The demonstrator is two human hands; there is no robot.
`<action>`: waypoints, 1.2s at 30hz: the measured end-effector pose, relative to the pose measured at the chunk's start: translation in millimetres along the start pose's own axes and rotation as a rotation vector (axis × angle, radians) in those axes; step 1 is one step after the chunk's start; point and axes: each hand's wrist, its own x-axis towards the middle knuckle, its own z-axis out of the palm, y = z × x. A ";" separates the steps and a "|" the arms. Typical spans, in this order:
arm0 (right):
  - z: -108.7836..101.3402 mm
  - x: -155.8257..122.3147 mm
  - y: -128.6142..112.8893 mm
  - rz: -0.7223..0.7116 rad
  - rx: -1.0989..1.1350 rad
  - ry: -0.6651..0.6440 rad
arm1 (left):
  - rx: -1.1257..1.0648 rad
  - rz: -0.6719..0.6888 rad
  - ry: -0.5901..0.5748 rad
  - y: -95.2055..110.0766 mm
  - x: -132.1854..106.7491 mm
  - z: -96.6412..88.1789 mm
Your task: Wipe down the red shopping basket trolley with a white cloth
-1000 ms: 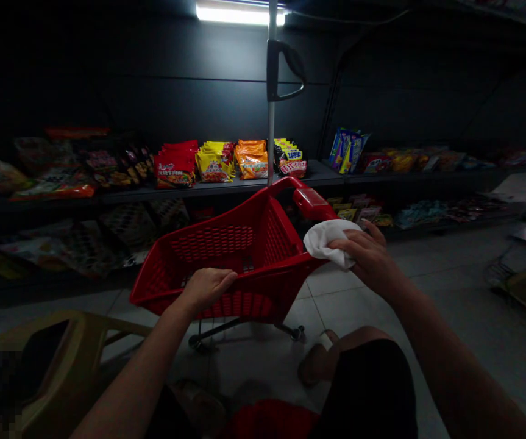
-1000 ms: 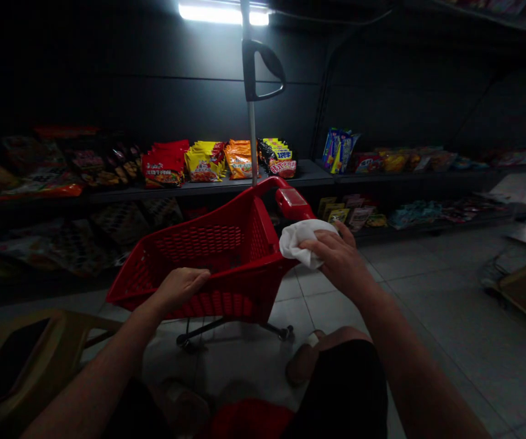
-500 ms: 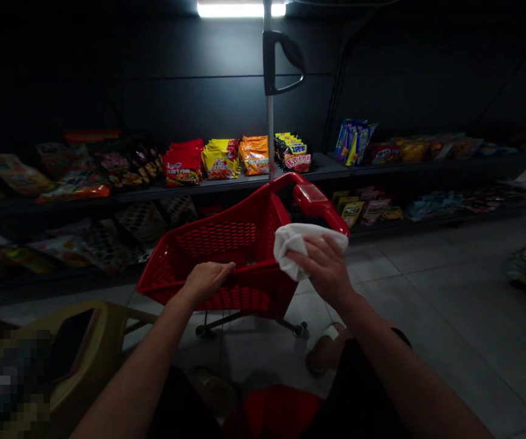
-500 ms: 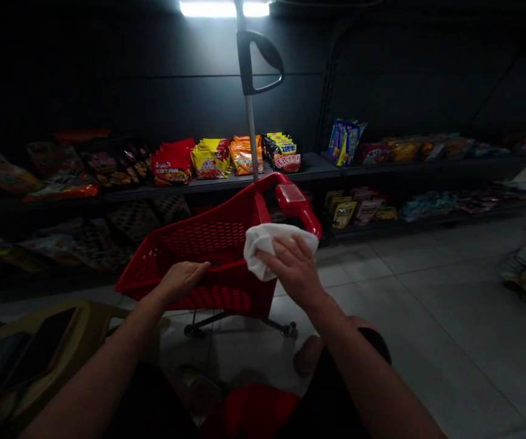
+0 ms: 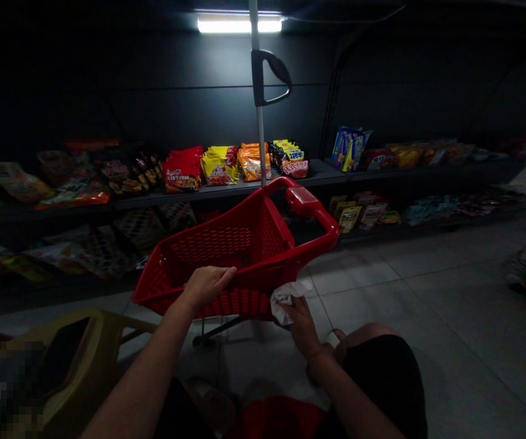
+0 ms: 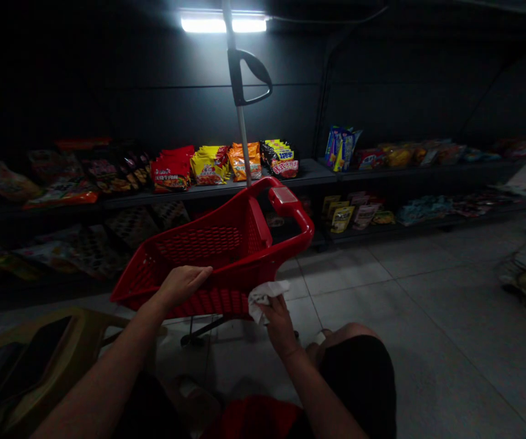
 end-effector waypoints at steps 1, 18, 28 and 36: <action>-9.2 15.3 -2.5 -0.014 -0.042 0.041 | 0.000 -0.002 -0.004 -0.8 -0.1 -0.2; -143.1 153.5 -4.4 -0.077 0.030 -0.001 | -0.087 -0.029 -0.022 -21.2 -25.2 -2.7; -170.1 219.5 -14.1 -0.144 0.208 -0.422 | -0.347 -0.165 0.042 -4.6 -19.4 -20.0; -87.6 311.3 58.7 0.034 0.248 -0.436 | -0.152 -0.055 -0.060 -9.1 -16.5 -19.2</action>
